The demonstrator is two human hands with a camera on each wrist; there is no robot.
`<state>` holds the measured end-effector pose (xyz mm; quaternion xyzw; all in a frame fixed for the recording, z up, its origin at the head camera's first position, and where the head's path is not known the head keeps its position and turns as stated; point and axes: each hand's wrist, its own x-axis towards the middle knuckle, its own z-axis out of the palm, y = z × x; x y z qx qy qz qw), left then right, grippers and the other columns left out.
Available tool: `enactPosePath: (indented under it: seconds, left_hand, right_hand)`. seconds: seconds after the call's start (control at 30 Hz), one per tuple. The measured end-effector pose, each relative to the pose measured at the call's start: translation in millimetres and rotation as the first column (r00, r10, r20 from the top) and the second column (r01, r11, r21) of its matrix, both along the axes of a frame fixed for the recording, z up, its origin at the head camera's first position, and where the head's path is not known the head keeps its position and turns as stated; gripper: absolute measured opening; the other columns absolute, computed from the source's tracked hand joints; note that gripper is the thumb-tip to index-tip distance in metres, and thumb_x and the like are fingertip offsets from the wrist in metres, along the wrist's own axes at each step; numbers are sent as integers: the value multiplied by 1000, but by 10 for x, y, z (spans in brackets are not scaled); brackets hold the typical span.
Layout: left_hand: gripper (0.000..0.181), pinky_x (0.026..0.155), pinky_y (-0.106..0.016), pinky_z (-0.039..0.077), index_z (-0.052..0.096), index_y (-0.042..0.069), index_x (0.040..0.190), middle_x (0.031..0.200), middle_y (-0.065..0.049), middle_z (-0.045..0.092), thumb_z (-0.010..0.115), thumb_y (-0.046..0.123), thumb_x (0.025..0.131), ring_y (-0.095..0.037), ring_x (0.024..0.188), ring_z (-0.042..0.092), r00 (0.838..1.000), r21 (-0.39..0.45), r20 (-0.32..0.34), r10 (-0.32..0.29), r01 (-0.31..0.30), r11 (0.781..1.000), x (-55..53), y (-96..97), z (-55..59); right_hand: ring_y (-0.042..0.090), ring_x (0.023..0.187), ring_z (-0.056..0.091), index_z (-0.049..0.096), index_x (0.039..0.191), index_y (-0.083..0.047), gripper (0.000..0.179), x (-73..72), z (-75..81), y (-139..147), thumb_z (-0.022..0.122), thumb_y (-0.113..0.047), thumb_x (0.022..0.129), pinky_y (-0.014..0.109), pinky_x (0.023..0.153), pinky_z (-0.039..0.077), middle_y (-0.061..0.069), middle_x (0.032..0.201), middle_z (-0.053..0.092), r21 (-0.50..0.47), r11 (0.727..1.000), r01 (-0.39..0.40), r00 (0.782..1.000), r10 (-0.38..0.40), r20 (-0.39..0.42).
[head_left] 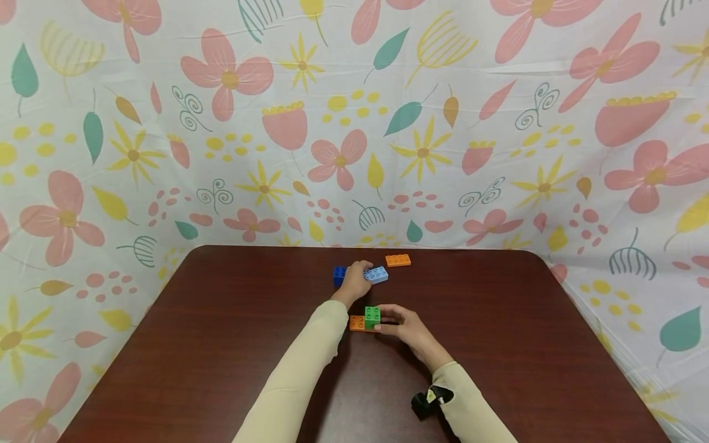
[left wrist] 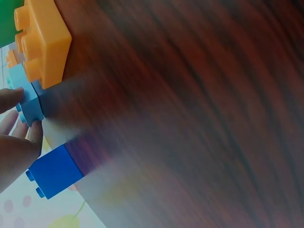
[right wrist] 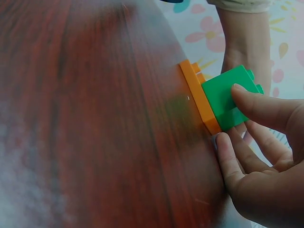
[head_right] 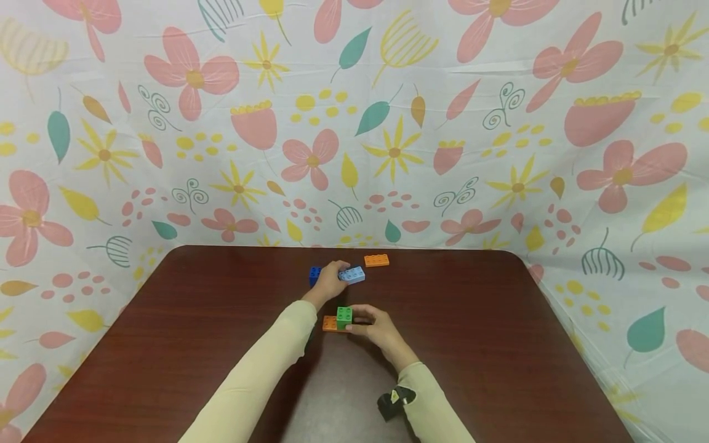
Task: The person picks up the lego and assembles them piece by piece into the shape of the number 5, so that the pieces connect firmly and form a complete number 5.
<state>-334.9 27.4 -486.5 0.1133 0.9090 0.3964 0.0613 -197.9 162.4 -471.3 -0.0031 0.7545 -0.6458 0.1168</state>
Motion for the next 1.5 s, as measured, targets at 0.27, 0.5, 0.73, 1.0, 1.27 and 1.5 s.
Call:
enactPosePath:
  seconds: [0.27,0.5,0.73,1.0,1.27,1.5]
  left_hand:
    - [43,97,-40,45,54,7,134,131,-13,52,59,-2,92,-27,121,50,1000,15,-9,-17,17,1000,7,-36,1]
    - [40,96,-39,46,57,9,132,131,-12,52,60,3,93,-26,118,52,998,23,-52,-42,43,999,-7,-55,12]
    - [36,97,-37,45,60,12,129,127,-10,55,62,6,93,-22,113,54,993,6,-90,-72,73,997,28,-68,92]
    - [33,93,-36,47,62,10,126,121,-11,56,63,7,93,-22,106,55,985,20,-133,-109,112,994,57,-107,210]
    - [32,90,-35,49,63,9,125,118,-10,57,64,8,93,-21,102,56,978,7,-156,-139,142,990,99,-172,238]
    - [32,88,-35,49,63,7,125,119,-12,57,62,7,93,-21,100,55,973,7,-166,-162,165,986,143,-226,309]
  right_hand:
    - [36,115,53,60,126,-2,41,14,-15,0,70,-6,86,42,87,50,15,122,60,6,1000,5,1000,-5,-9]
    - [33,113,54,60,125,-4,40,7,-35,-4,71,-7,86,42,86,51,13,121,60,15,1000,21,1000,-21,-12]
    - [33,114,54,59,126,-2,41,9,-13,1,70,-6,87,40,87,51,15,123,60,9,1000,2,1000,-2,-11]
    - [29,112,56,60,126,-5,42,-161,-286,45,72,-7,86,42,86,51,12,122,60,8,999,31,1000,-31,-6]
    - [31,112,55,59,127,-3,42,-78,-164,25,70,-7,87,41,87,51,15,123,59,5,1000,3,1000,-3,2]
    - [31,112,55,58,127,0,41,25,27,1,69,-6,88,39,87,51,16,122,60,6,1000,-15,1000,15,-5]
